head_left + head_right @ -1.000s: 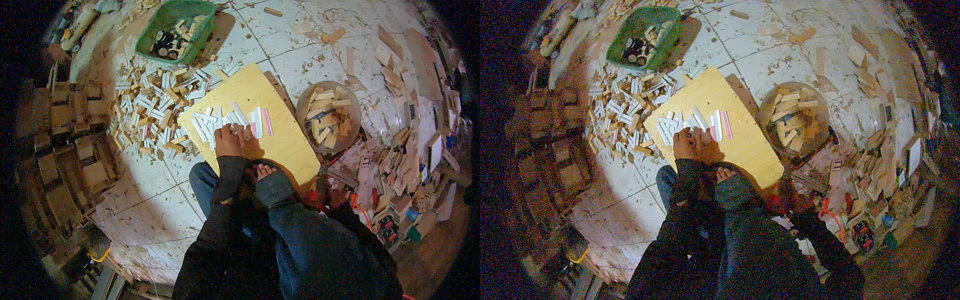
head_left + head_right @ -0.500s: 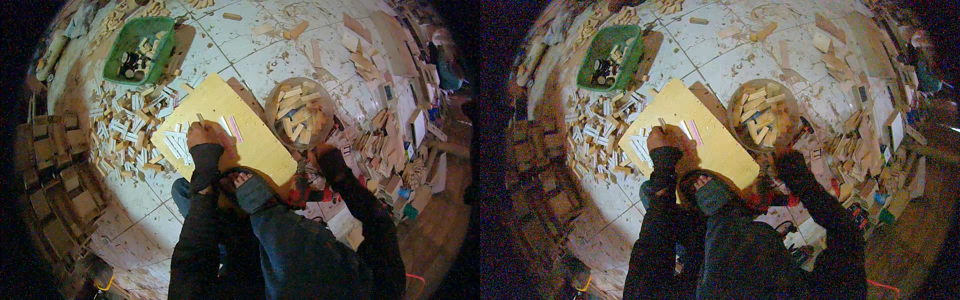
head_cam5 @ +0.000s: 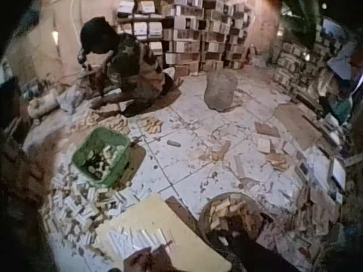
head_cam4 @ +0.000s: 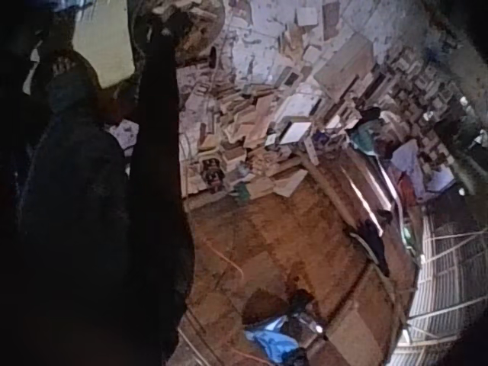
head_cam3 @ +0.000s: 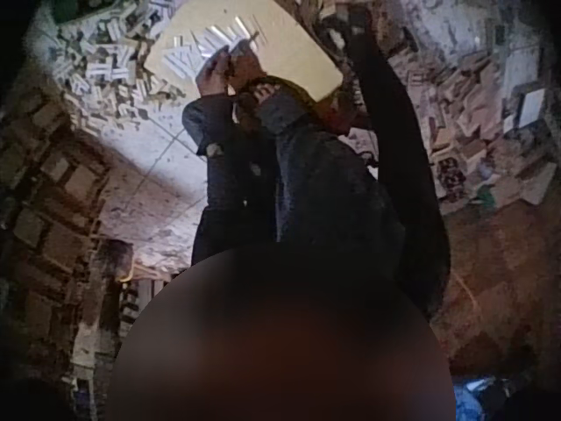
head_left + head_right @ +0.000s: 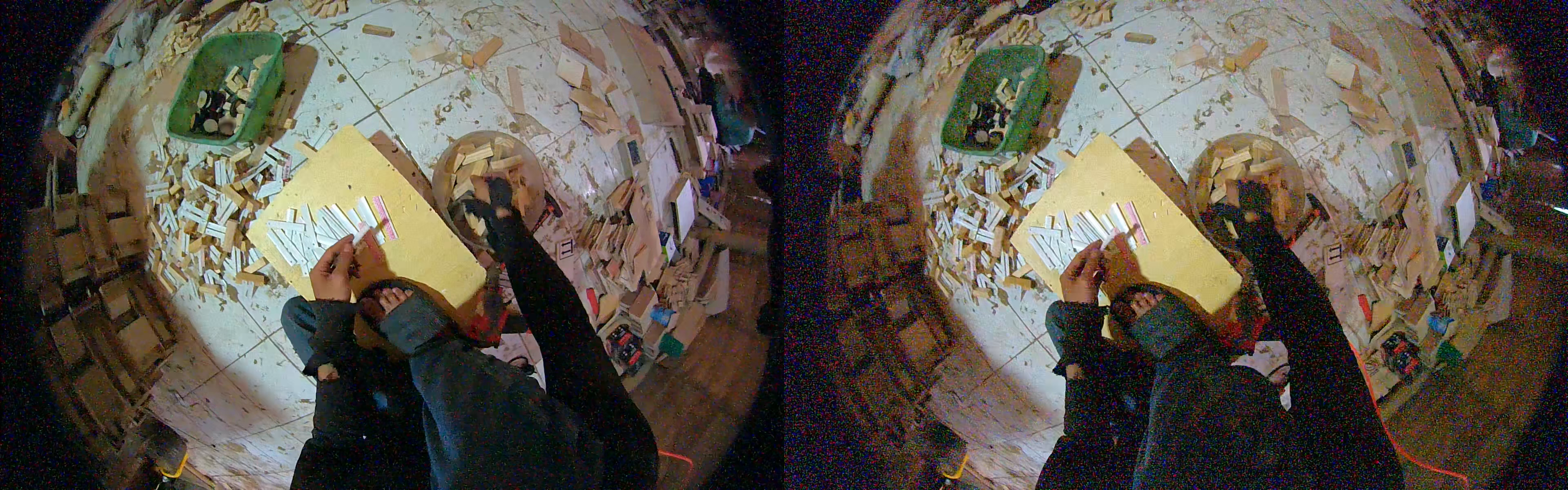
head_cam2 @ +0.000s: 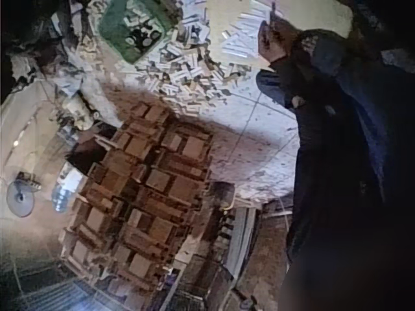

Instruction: The person sits on the floor and uses a red electric planer to smooth thin wooden strips placed on a yellow board. They repeatedly pick up strips, run the planer along their length, and set them aside. A pair of pliers is briefly used to adjust a strip.

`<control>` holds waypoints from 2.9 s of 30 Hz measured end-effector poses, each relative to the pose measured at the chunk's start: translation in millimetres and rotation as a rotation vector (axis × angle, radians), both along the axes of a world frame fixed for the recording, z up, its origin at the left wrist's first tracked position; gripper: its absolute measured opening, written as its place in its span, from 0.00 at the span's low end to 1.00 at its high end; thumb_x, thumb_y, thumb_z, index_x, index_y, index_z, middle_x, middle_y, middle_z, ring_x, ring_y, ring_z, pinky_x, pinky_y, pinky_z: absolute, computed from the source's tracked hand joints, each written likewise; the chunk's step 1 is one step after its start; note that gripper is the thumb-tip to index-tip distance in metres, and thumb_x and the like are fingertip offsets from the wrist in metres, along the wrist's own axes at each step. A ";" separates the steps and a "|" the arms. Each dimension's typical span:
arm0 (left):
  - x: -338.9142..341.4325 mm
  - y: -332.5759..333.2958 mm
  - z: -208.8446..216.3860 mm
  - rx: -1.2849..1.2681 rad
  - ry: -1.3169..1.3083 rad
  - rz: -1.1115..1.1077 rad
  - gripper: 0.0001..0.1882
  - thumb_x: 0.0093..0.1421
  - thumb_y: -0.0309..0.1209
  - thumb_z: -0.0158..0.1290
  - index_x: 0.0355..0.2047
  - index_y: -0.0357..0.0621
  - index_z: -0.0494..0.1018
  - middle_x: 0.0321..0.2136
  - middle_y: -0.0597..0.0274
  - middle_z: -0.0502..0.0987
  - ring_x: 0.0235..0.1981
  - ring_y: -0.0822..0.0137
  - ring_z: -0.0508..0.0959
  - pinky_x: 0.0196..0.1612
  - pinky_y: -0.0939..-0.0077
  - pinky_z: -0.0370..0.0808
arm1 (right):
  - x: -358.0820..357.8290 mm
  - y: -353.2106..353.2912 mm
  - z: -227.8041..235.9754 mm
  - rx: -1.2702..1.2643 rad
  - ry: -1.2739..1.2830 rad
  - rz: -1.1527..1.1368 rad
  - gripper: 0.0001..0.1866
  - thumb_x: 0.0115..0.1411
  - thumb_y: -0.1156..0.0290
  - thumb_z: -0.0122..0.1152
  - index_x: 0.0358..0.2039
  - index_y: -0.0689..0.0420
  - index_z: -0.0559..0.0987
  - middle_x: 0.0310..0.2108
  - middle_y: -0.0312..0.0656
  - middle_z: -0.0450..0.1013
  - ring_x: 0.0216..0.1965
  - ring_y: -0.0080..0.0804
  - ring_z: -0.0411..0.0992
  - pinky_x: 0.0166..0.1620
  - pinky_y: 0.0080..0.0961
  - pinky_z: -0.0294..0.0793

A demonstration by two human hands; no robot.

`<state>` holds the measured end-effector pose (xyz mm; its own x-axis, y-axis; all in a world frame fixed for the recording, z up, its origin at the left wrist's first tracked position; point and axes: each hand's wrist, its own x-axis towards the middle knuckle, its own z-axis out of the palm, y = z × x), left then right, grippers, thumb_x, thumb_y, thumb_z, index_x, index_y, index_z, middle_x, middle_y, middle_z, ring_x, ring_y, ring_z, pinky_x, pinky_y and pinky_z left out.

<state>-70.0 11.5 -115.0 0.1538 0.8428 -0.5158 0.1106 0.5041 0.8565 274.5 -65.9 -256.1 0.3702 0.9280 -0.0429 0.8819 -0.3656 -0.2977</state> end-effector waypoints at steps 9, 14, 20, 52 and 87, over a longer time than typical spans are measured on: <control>15.3 -32.1 -1.1 -0.284 -0.339 0.155 0.11 0.56 0.20 0.56 0.40 0.29 0.74 0.28 0.52 0.77 0.24 0.71 0.74 0.26 0.79 0.72 | -130.2 -47.2 125.9 0.145 0.310 -0.045 0.20 0.52 0.71 0.64 0.44 0.58 0.70 0.31 0.45 0.71 0.28 0.34 0.74 0.33 0.27 0.73; 28.4 -39.2 -10.2 -0.277 -0.202 0.002 0.10 0.59 0.24 0.53 0.40 0.32 0.75 0.29 0.53 0.79 0.21 0.74 0.73 0.25 0.80 0.72 | -151.8 -43.8 135.1 0.062 0.208 -0.027 0.15 0.53 0.69 0.61 0.41 0.60 0.72 0.34 0.47 0.71 0.31 0.42 0.73 0.36 0.34 0.73; 35.8 -43.5 -14.2 -0.287 -0.251 -0.015 0.10 0.58 0.24 0.55 0.40 0.35 0.76 0.27 0.54 0.79 0.22 0.73 0.75 0.24 0.78 0.74 | -135.3 -45.8 128.2 0.057 0.310 -0.061 0.12 0.55 0.70 0.58 0.37 0.62 0.77 0.34 0.48 0.72 0.36 0.45 0.72 0.42 0.36 0.71; 51.6 -47.2 -54.8 -0.128 0.026 -0.276 0.07 0.54 0.25 0.55 0.20 0.36 0.75 0.16 0.59 0.75 0.16 0.70 0.75 0.19 0.75 0.72 | -83.0 -230.2 143.5 -0.534 0.282 0.112 0.30 0.57 0.65 0.54 0.59 0.61 0.61 0.40 0.53 0.71 0.38 0.46 0.73 0.41 0.38 0.72; 55.2 -46.3 -43.5 -0.024 0.237 -0.334 0.09 0.54 0.34 0.56 0.20 0.44 0.79 0.16 0.64 0.78 0.16 0.71 0.78 0.23 0.75 0.76 | -111.8 -35.5 235.0 -0.218 0.299 0.421 0.25 0.54 0.77 0.52 0.54 0.55 0.66 0.52 0.47 0.65 0.53 0.43 0.63 0.57 0.34 0.63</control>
